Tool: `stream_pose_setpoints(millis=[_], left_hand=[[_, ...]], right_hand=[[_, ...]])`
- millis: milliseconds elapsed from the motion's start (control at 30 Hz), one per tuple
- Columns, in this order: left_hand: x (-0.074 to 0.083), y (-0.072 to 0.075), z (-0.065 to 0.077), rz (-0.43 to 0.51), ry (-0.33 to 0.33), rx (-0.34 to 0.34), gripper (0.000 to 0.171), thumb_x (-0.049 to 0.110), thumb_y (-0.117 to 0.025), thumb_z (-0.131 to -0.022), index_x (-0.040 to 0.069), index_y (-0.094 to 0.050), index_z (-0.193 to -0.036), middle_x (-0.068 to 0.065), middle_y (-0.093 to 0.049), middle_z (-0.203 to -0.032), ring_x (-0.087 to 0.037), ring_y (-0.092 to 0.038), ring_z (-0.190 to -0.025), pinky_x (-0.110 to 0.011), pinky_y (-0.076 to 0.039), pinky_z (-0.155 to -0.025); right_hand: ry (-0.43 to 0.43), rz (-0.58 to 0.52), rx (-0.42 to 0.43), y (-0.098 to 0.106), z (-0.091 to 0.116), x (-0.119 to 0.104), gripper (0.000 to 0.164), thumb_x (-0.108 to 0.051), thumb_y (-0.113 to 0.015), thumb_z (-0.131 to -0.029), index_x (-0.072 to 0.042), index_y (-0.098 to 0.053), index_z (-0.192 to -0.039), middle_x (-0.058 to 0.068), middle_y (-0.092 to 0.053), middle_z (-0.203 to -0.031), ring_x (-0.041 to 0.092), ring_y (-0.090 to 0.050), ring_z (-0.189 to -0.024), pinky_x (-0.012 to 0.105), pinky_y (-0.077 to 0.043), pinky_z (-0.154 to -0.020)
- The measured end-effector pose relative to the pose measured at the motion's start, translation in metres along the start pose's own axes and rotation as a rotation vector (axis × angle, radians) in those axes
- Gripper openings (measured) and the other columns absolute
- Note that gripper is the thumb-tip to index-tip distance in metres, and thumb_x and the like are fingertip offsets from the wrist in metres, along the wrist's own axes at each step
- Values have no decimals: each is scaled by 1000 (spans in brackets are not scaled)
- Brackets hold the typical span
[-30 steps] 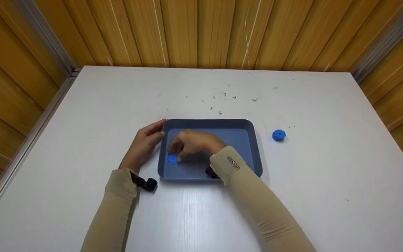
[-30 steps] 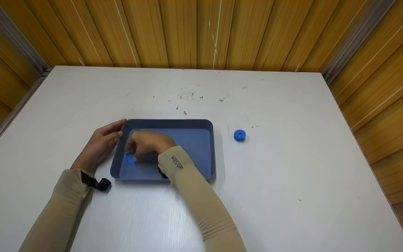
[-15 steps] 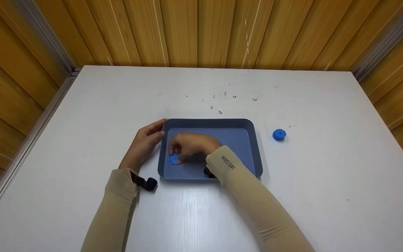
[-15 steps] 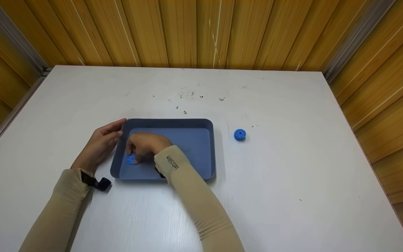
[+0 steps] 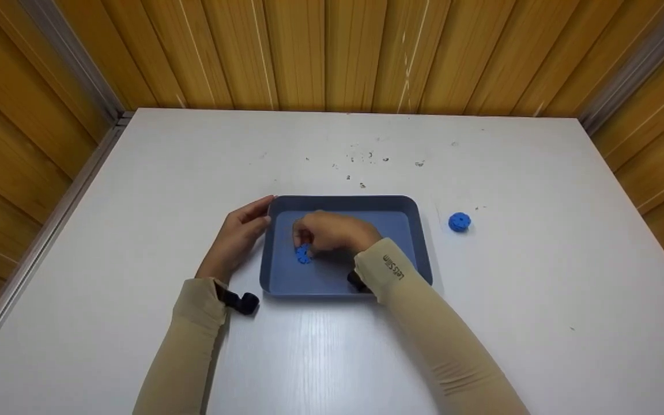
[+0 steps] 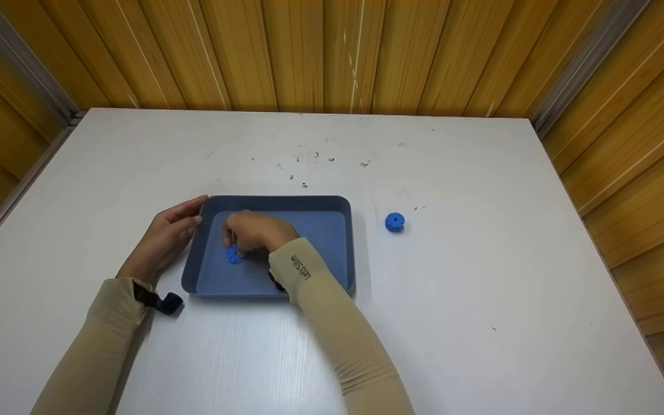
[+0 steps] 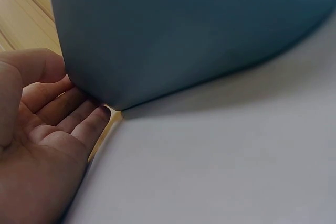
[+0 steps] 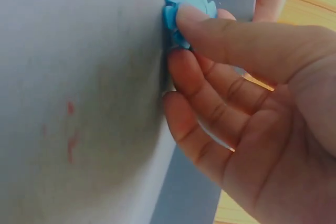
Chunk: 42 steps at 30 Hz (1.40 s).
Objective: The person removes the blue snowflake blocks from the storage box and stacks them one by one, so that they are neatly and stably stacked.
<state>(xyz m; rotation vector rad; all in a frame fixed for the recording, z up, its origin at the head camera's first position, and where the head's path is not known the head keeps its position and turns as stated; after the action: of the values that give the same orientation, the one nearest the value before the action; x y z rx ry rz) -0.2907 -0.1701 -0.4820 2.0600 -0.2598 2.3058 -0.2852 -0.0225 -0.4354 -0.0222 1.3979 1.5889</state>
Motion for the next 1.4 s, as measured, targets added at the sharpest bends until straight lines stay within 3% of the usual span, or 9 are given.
stream_pose_setpoints(millis=[233,500,667,933,1200,1400], left_hand=[[0,0,0,11,-3,-11,50,-2,-48,-93,4,-44,-143,-11,-44,-148,-20,-40,-137,-33,-36,-114],[-2,3,1,-1,15,5,50,-1,-49,-94,7,-44,-143,-9,-44,-148,-18,-41,-136,-19,-45,-100],[-1,4,2,-11,24,7,50,0,-49,-94,8,-44,-144,-8,-45,-148,-18,-41,-136,-23,-43,-105],[0,7,4,-23,30,11,50,1,-49,-94,9,-45,-144,-6,-44,-148,-15,-41,-137,-34,-35,-115],[-1,6,2,-45,18,16,50,2,-50,-94,8,-45,-143,-6,-44,-148,-15,-39,-138,-31,-35,-114],[0,6,3,10,-5,-12,50,-1,-48,-95,5,-43,-144,-10,-41,-150,-19,-38,-139,-31,-35,-114]], right_hand=[[38,3,67,13,14,2,15,3,-65,-84,-5,-68,-96,7,-66,-91,13,-53,-78,20,-44,-67],[45,-70,191,34,42,11,10,-5,-62,-91,-8,-67,-99,4,-67,-96,15,-59,-84,25,-51,-70],[48,-112,275,47,62,23,10,-6,-62,-92,-7,-68,-100,5,-69,-97,15,-62,-85,29,-52,-75],[-10,-217,382,61,93,52,13,-4,-61,-92,-4,-66,-103,9,-70,-99,19,-65,-89,32,-55,-80],[-127,-216,540,71,130,82,15,-8,-62,-92,-5,-66,-106,11,-68,-103,24,-64,-89,31,-53,-75],[-197,-224,670,74,156,105,18,-11,-62,-93,-3,-64,-109,13,-67,-106,26,-66,-92,31,-52,-79]])
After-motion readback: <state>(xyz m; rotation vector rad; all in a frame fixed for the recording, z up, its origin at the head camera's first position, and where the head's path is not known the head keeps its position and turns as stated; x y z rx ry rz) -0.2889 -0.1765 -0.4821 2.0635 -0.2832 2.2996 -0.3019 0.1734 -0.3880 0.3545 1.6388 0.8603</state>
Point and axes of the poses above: each hand's wrist, its own z-axis away from the middle knuckle, its own y-axis out of the back of the hand, x = y × z, the point moved 7 cm from there along -z, towards the middle knuckle
